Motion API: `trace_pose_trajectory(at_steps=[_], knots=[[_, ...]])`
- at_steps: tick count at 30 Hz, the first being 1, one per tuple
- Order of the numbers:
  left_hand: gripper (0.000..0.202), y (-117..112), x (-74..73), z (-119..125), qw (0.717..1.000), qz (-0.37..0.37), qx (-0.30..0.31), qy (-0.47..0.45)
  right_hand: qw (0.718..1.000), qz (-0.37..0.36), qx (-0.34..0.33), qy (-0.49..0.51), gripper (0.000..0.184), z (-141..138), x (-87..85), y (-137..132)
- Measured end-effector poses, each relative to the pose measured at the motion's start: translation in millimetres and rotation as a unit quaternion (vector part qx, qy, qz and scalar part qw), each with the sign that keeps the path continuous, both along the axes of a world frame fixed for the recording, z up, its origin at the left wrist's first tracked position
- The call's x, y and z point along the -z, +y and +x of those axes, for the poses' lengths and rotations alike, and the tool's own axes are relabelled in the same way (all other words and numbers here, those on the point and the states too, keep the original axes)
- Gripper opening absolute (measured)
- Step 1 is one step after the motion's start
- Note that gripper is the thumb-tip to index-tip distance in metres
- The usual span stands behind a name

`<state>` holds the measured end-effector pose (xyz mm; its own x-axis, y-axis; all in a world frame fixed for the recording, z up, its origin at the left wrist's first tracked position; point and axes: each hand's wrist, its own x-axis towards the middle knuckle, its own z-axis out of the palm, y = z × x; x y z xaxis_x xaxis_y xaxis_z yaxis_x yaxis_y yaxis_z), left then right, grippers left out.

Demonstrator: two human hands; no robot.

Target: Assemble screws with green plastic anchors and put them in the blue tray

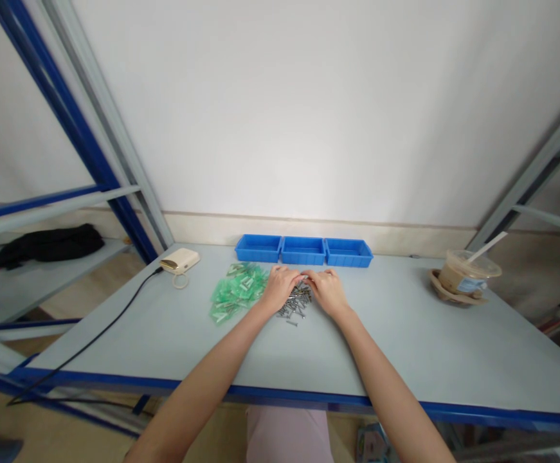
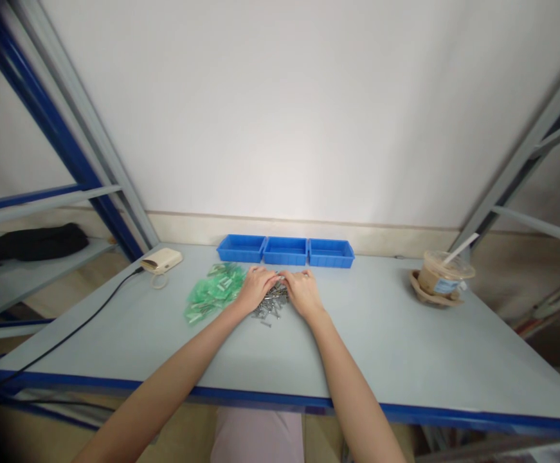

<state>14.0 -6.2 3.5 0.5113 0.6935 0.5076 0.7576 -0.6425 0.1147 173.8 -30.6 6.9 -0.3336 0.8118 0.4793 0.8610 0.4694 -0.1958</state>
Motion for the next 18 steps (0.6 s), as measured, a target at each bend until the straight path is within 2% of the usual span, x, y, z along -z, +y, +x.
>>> trace_pose_trajectory(at_steps=[6, 9, 11, 15, 18], knots=[[0.045, 0.5, 1.1, -1.0, 1.0, -0.011, 0.008, -0.02, 0.999, 0.005, -0.027, 0.024, 0.024, -0.1, 4.4, 1.5], [0.051, 3.4, 0.1, -6.8, 0.997, -0.015, -0.018, -0.067, 0.999, 0.006, -0.009, 0.043, 0.027, 9.8, -1.8, 12.6], [0.055, 5.8, -1.9, -12.6, 0.993, -0.012, -0.047, -0.104, 0.997, 0.009, 0.044, 0.066, 0.028, 25.0, -13.2, 25.2], [0.057, 7.8, -6.3, -21.1, 0.985, -0.014, -0.09, -0.145, 0.971, 0.038, 0.221, 0.086, 0.032, 59.2, -39.0, 48.3], [0.058, 6.5, -7.2, -20.5, 0.986, -0.019, -0.088, -0.142, 0.963, 0.072, 0.254, 0.057, 0.03, 60.2, -42.3, 49.4]])
